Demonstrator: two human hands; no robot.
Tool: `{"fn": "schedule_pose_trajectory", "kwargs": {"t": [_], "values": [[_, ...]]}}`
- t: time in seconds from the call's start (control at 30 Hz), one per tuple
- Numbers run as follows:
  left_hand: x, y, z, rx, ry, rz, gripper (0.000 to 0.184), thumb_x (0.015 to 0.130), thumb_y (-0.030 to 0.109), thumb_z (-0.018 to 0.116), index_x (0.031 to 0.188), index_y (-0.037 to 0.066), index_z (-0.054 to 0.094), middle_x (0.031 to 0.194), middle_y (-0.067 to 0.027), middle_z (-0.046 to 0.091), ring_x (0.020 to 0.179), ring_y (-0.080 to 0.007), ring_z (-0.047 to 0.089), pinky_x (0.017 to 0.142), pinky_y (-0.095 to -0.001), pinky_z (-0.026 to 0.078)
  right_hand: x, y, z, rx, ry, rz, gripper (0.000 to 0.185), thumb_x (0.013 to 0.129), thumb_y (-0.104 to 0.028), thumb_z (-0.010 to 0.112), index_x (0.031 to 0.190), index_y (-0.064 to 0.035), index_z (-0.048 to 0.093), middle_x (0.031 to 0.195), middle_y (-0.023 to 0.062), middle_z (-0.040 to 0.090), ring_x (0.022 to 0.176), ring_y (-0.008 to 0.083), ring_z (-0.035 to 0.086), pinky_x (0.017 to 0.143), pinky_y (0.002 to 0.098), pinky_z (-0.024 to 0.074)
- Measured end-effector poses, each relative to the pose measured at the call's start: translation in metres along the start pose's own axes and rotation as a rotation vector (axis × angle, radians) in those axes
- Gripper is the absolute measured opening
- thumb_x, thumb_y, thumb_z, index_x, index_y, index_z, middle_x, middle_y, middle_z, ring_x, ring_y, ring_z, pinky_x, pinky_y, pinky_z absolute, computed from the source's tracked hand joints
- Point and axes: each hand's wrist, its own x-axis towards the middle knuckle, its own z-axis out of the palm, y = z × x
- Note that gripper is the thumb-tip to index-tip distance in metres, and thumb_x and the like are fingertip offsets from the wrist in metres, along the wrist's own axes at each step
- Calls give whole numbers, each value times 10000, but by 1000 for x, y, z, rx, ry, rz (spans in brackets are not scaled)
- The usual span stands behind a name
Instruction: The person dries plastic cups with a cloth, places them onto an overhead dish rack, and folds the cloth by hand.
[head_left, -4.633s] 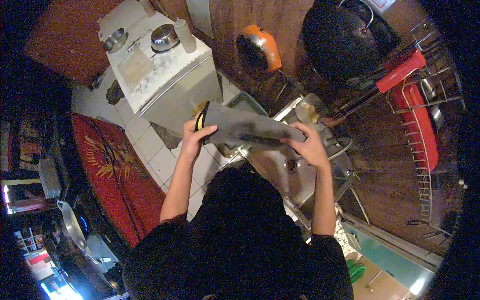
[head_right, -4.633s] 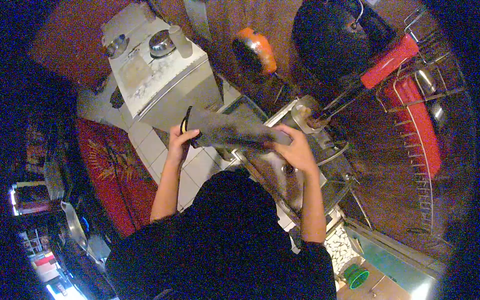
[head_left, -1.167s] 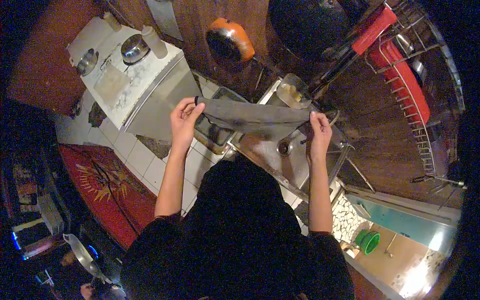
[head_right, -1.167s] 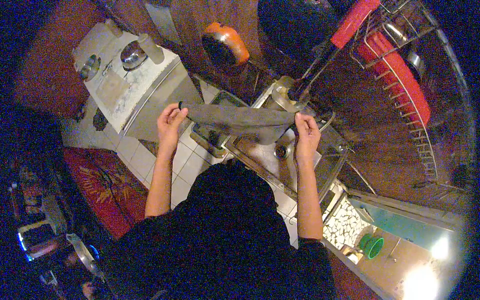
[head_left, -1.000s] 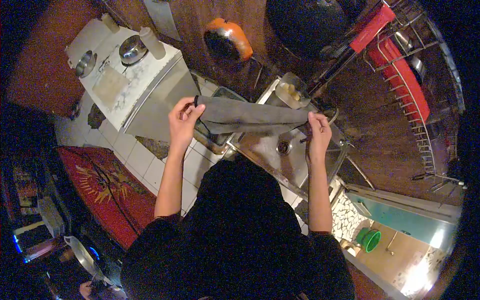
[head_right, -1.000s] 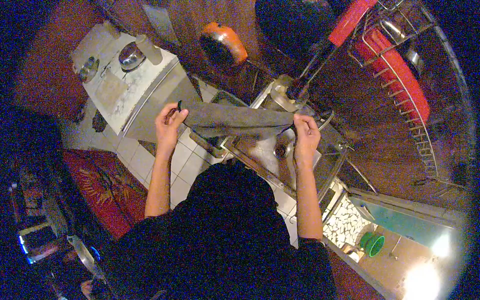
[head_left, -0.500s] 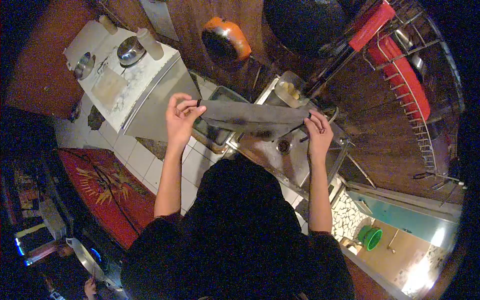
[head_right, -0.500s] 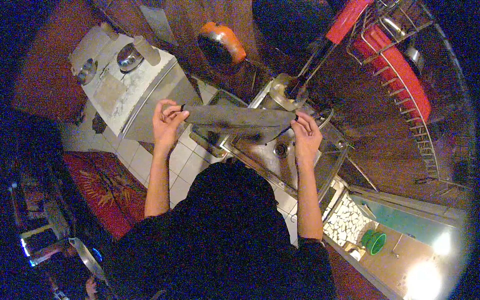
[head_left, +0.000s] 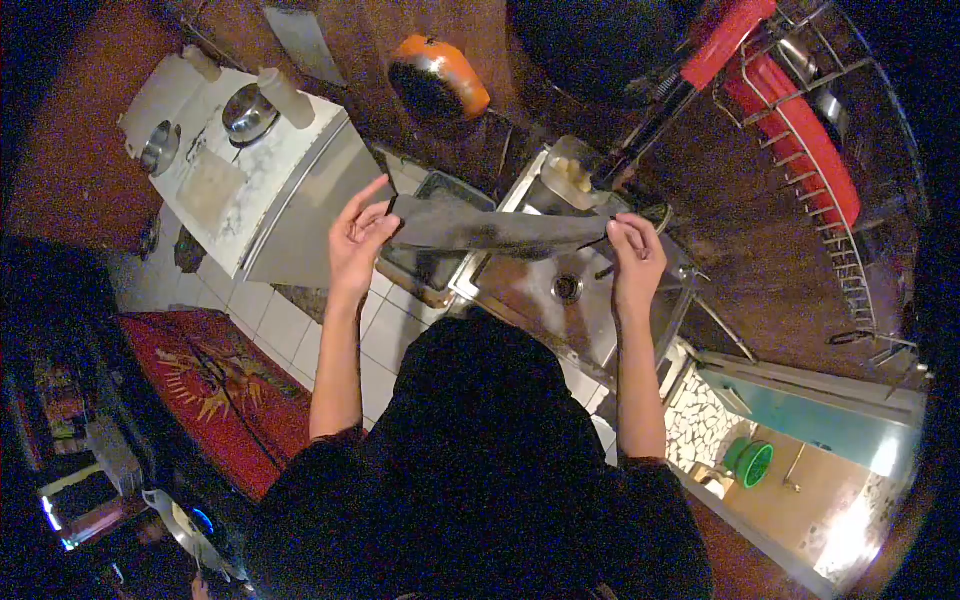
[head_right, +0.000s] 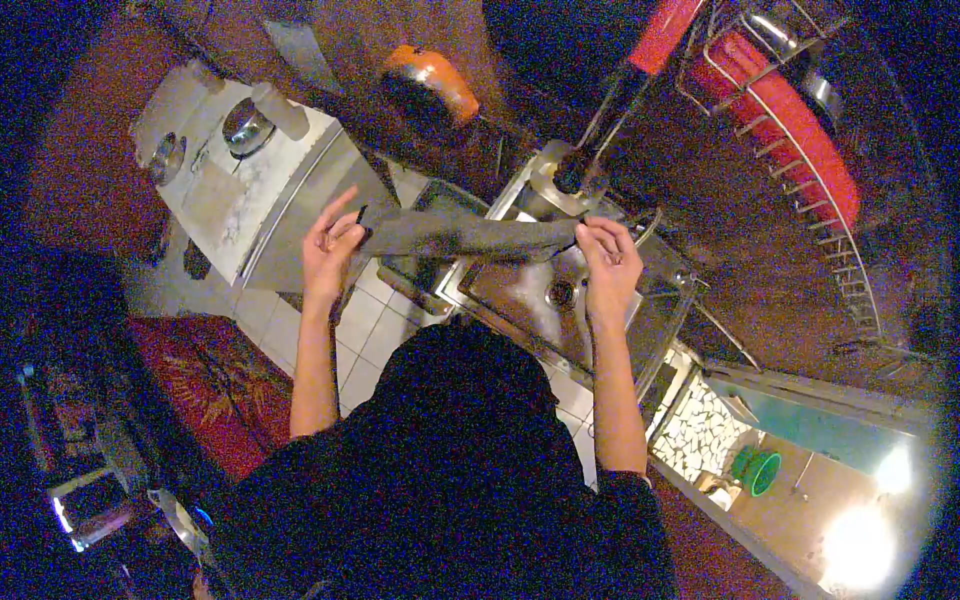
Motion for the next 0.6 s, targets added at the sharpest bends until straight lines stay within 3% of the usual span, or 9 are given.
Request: {"fn": "schedule_pose_trajectory", "kwargs": {"t": [0.17,0.37,0.5,0.57,0.6], "values": [[4,-3,2,58,91,-108,383,884,29,691,1262,26,624,939,-8,678,891,-65,598,826,-200,448,2,4,-2,23,-36,-42,154,879,-67,716,1021,-21,678,941,36,698,898,100,636,852,242,489],[4,-8,-3,179,120,57,267,879,35,694,1146,28,694,927,-13,680,862,-77,588,829,-215,444,1,-1,-7,-177,33,-93,216,875,-65,705,1087,-25,694,956,48,705,901,130,644,886,266,484],[3,3,4,445,168,235,221,856,28,702,1075,24,731,940,-54,690,885,-133,569,868,-257,444,-2,-1,-7,-282,53,-150,255,887,-73,711,1140,-45,708,988,38,681,920,107,603,875,244,462],[2,9,7,548,151,293,221,840,18,709,1058,23,739,943,-63,691,909,-158,562,884,-275,443,-5,-5,-6,-438,35,-212,259,866,-109,708,1122,-79,734,1033,91,695,1009,205,617,968,320,444],[3,10,7,604,124,318,255,806,17,734,1061,24,740,943,-66,693,938,-176,552,891,-289,440,-4,-4,-6,-437,34,-212,259,866,-109,708,1122,-79,734,1033,91,695,1009,205,617,968,320,444]]}}
